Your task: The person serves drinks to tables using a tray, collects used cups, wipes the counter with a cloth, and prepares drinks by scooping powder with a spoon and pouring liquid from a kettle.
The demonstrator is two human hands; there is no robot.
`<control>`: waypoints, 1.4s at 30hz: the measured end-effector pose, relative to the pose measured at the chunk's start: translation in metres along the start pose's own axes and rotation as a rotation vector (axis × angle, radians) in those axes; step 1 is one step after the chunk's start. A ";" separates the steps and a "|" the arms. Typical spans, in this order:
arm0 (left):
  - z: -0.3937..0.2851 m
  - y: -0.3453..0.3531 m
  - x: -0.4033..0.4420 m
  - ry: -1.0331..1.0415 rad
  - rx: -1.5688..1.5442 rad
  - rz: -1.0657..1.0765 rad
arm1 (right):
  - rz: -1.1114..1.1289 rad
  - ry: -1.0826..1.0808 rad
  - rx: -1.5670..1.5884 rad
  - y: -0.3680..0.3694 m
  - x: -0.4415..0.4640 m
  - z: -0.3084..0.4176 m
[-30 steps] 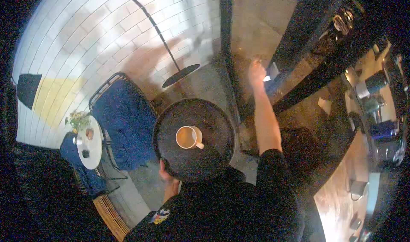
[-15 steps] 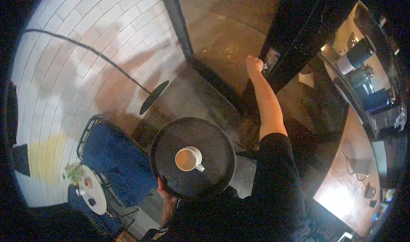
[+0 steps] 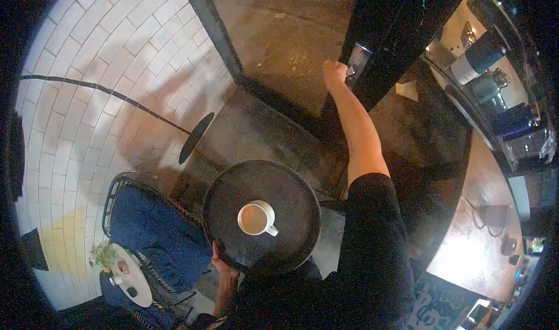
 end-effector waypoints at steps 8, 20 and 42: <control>-0.001 -0.016 -0.003 0.118 0.101 0.035 | -0.062 0.031 0.186 -0.019 0.013 -0.023; -0.005 -0.012 -0.017 0.021 -0.049 -0.044 | -0.682 0.130 0.458 -0.059 -0.064 -0.019; 0.013 0.035 -0.040 -0.570 0.272 0.801 | -0.200 1.090 2.010 -0.062 -0.688 0.046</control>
Point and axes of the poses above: each hand's wrist, its own x-axis towards the middle knuckle, its own y-axis out of the palm, z = x × y, the point moved 5 cm from there along x, towards the middle knuckle, and after that the axes turned 1 degree about y, right-handed, at the moved point
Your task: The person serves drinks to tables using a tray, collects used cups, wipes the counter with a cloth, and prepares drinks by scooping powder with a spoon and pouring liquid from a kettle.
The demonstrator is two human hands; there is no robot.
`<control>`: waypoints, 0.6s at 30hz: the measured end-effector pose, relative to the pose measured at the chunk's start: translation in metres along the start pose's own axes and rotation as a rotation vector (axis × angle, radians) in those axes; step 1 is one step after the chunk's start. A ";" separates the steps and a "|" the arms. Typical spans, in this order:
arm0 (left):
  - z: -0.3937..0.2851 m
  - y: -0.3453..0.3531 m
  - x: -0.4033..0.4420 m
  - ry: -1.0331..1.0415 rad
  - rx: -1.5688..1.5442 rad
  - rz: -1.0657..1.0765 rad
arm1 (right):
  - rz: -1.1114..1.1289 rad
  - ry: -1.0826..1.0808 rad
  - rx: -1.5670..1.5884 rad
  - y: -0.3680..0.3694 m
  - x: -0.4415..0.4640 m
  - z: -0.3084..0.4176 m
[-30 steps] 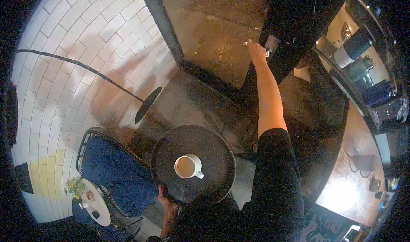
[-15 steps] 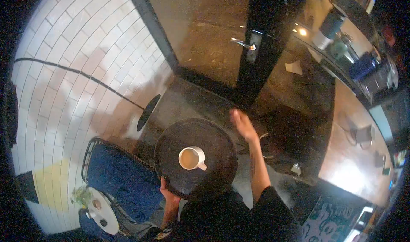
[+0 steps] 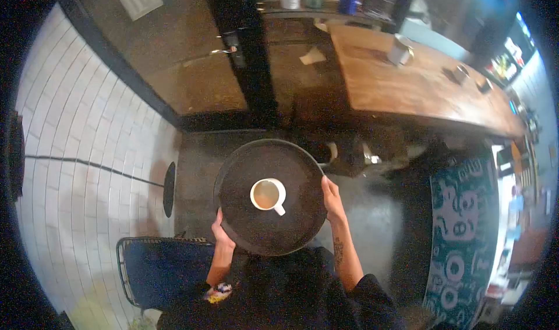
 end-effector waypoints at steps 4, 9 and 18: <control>0.040 0.044 0.005 -0.145 0.174 0.009 | -0.245 -0.040 0.120 -0.069 -0.069 0.000; 0.132 0.097 0.013 -0.390 0.295 0.188 | -0.475 -0.301 0.160 -0.169 -0.167 0.002; 0.390 0.196 -0.061 -0.684 0.526 0.635 | -1.091 -0.486 0.205 -0.372 -0.365 -0.074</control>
Point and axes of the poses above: each hand's wrist, its own x-axis towards the middle knuckle, its own y-axis out of the palm, z = x × y, the point moved 5 cm from there along x, towards the middle knuckle, and after that the axes turned 1 degree about y, right-handed, at the moved point
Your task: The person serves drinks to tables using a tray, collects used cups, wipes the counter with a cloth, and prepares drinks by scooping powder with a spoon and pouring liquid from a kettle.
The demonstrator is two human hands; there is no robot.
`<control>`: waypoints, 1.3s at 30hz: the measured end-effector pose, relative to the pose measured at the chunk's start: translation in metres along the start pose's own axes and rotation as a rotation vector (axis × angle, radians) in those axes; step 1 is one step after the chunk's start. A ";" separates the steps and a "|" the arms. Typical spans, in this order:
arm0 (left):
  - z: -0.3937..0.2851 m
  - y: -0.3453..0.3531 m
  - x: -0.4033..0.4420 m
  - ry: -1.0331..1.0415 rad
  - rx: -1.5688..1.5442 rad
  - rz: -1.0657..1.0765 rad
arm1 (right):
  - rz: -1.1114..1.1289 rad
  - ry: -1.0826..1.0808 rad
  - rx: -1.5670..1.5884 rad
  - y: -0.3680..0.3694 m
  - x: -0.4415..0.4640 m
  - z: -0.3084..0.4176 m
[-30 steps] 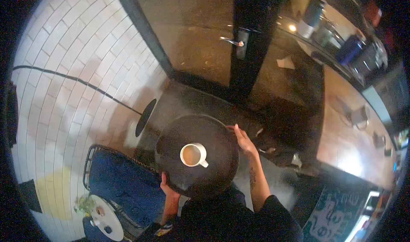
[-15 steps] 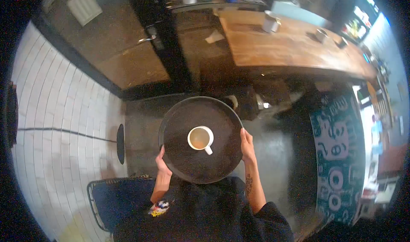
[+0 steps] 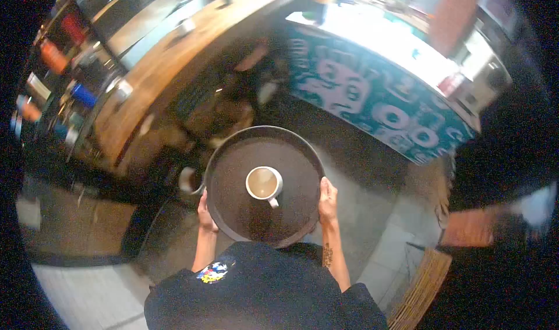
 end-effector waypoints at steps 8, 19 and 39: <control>0.172 0.186 0.111 -0.272 0.473 0.131 | -0.662 0.153 0.103 -0.224 0.019 0.030; 0.429 0.419 0.233 -0.446 0.784 0.511 | -1.076 0.158 0.140 -0.452 0.064 0.073; 0.817 0.722 0.192 -0.684 0.986 0.625 | -1.494 0.192 0.077 -0.868 0.104 0.109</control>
Point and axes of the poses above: each hand's wrist, its own x-axis towards the middle knuckle, its own y-axis out of the palm, z = x × y, the point moved 5 cm from there along x, towards the middle knuckle, and after that the axes turned 1 degree about y, right-handed, at the moved point
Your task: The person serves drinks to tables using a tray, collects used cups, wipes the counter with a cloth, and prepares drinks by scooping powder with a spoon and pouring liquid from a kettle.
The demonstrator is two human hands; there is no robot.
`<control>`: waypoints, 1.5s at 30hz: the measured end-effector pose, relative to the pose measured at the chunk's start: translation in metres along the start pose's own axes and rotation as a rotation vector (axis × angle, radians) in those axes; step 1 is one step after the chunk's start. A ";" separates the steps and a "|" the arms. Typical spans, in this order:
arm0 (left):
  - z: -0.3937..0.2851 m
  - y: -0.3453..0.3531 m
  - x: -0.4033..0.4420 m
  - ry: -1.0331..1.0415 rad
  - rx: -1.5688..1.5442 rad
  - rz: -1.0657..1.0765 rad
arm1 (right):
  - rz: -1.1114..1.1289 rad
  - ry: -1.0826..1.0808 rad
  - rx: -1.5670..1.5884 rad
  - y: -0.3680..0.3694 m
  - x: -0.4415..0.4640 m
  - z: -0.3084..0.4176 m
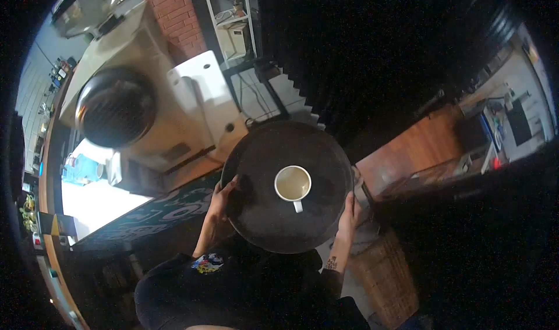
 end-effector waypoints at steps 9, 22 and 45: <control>-0.058 0.125 0.097 0.140 -0.157 -0.130 | 0.139 -0.147 -0.116 0.061 0.206 0.075; -0.098 0.194 0.317 0.167 -0.231 -0.196 | 0.603 -0.215 -0.097 0.223 0.421 0.157; -0.276 0.066 0.544 0.351 -0.472 -0.941 | 1.289 -0.289 -0.278 0.802 0.520 0.278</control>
Point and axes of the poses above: each hand's wrist, its own x-axis towards the middle knuckle, its own y-axis out of the palm, z = x × y, the point moved 5 cm from there along x, towards the middle knuckle, and after that the axes turned 1 degree about y, right-handed, at the moved point
